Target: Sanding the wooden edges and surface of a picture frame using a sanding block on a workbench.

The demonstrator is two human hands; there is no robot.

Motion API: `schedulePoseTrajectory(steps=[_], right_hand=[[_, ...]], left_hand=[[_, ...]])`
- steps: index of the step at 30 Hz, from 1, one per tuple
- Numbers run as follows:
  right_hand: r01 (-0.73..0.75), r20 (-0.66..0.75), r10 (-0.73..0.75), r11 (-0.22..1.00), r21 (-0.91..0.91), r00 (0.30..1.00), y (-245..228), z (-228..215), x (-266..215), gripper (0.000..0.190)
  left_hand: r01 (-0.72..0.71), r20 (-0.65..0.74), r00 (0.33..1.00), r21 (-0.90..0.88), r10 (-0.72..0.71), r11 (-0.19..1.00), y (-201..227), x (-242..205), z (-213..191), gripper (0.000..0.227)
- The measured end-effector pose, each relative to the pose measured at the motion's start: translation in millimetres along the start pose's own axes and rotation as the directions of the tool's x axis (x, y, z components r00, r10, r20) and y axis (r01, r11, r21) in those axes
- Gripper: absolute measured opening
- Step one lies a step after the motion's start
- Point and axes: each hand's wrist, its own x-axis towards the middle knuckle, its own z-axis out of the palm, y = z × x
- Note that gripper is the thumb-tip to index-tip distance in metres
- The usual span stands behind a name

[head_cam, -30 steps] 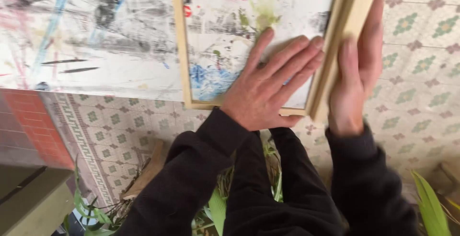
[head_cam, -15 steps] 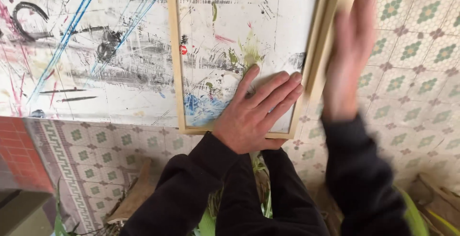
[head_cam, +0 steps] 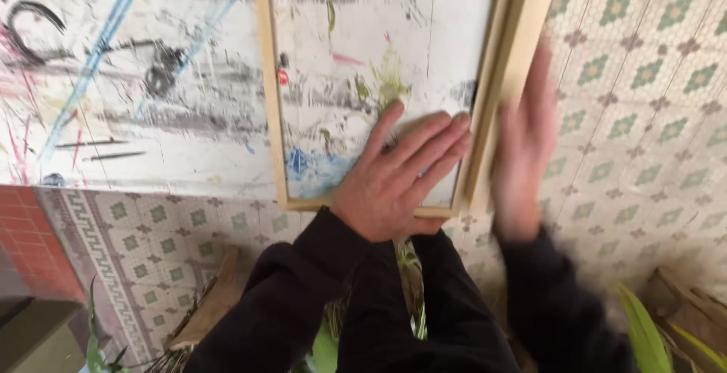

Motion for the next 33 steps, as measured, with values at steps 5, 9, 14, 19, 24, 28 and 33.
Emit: schedulePoseTrajectory(steps=[5,9,14,19,24,28,33], right_hand=[[-0.269,0.033,0.268,0.959,0.091,0.963,-10.0,5.0,-58.0,0.074],[0.035,-0.027,-0.031,0.983,0.181,0.999,1.0,5.6,53.5,0.068],[-0.012,-0.030,0.015,0.994,0.113,0.999,-6.5,0.1,-46.6,0.070],[-0.232,-0.016,0.235,0.967,0.107,0.972,-20.2,1.5,-78.6,0.070],[-0.102,-0.064,0.119,0.969,0.226,0.991,-18.1,12.2,38.6,0.067],[-0.140,-0.084,0.128,0.978,-0.153,0.988,-24.6,11.1,-79.0,0.055],[0.015,-0.016,-0.020,0.955,-0.295,1.000,-29.3,10.1,-28.6,0.054]], left_hand=[[0.029,-0.070,0.997,-0.036,-0.032,0.999,-6.6,-8.9,11.4,0.127],[-0.027,-0.018,0.999,-0.021,0.027,0.999,-9.1,7.3,-4.3,0.115],[0.035,0.000,0.999,0.073,-0.035,0.997,-2.7,0.2,-2.3,0.106],[0.009,-0.102,0.995,-0.126,-0.022,0.992,-5.5,3.7,-5.8,0.107],[0.033,-0.001,0.999,-0.104,-0.033,0.994,-1.3,2.4,-18.8,0.115],[0.017,-0.048,0.999,-0.071,-0.020,0.997,-3.8,4.6,-8.9,0.108],[0.018,-0.094,0.995,-0.118,-0.030,0.993,0.0,-1.8,-4.7,0.101]])
